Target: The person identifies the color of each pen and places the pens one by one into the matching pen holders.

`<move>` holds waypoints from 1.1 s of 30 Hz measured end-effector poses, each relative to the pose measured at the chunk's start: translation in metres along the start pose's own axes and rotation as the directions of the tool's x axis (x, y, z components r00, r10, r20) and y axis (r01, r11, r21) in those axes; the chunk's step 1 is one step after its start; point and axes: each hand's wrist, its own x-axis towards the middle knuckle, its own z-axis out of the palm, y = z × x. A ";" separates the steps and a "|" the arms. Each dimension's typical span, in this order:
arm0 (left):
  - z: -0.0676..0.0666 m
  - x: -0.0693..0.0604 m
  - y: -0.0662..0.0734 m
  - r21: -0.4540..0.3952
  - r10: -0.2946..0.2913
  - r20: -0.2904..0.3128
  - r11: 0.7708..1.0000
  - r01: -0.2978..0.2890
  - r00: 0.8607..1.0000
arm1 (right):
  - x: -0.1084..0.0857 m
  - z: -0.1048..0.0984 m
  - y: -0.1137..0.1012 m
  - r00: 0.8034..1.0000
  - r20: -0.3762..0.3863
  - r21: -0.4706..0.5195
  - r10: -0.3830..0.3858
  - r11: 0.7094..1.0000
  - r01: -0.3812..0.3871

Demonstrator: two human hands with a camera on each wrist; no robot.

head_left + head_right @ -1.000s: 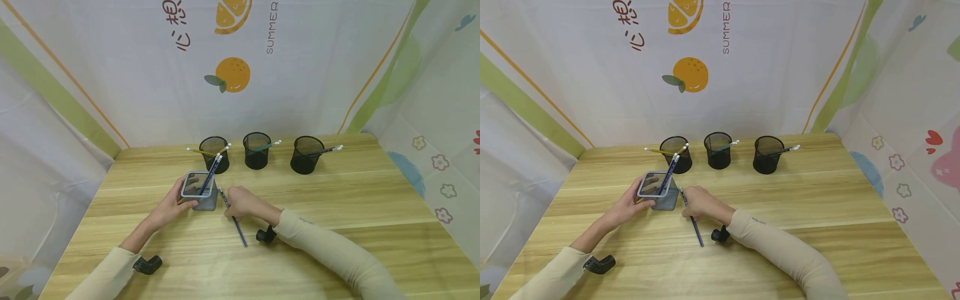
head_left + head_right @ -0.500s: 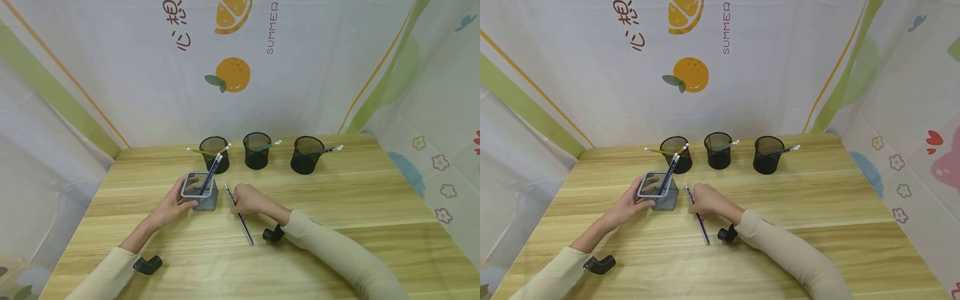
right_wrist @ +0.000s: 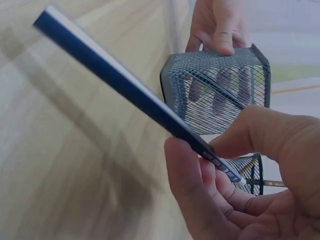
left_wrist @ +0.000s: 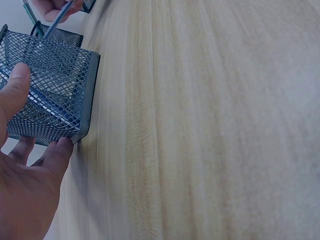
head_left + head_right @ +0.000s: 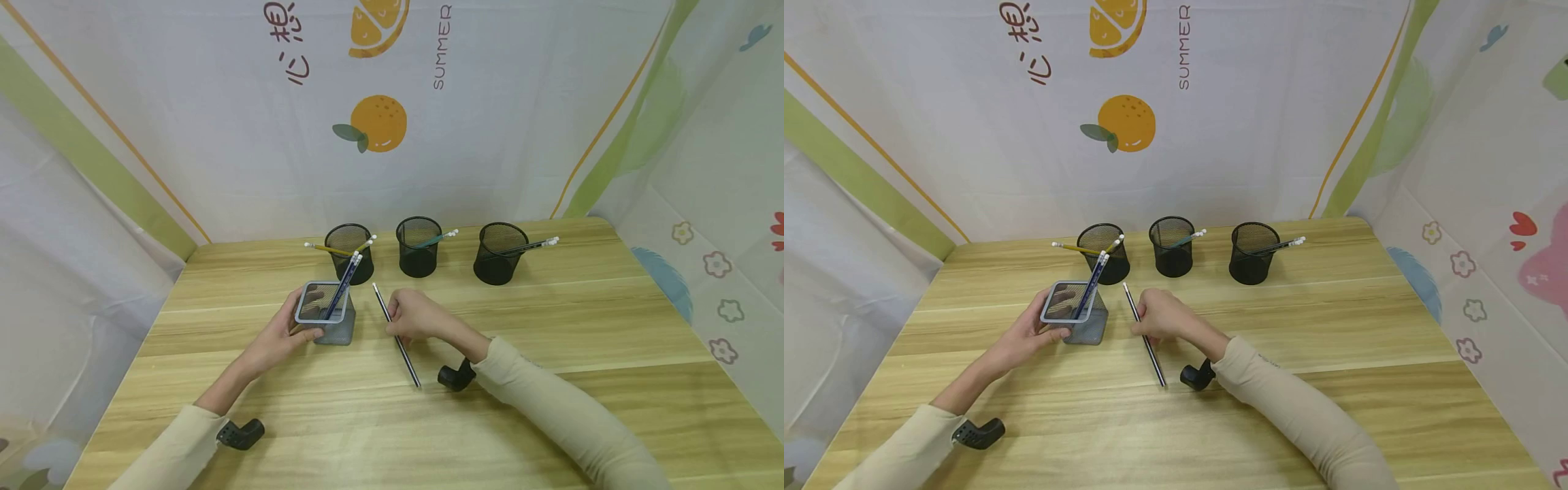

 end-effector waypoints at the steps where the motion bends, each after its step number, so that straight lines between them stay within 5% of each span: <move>1: 0.000 0.000 0.000 -0.002 0.001 -0.001 1.000 -0.001 1.000 | -0.001 -0.001 0.000 1.000 -0.004 0.002 -0.004 1.000 0.004; 10: 0.000 0.000 0.000 0.001 0.001 0.005 1.000 -0.001 1.000 | -0.005 -0.018 -0.003 0.994 -0.081 -0.058 -0.071 0.996 0.067; 20: 0.000 -0.001 0.001 0.001 -0.010 0.002 1.000 0.010 1.000 | -0.009 -0.030 -0.008 0.994 -0.101 0.079 -0.048 0.995 0.056; 33: -0.001 0.000 -0.001 0.002 0.002 0.000 1.000 -0.002 1.000 | -0.016 -0.040 -0.011 0.968 -0.136 0.220 -0.211 0.946 0.237</move>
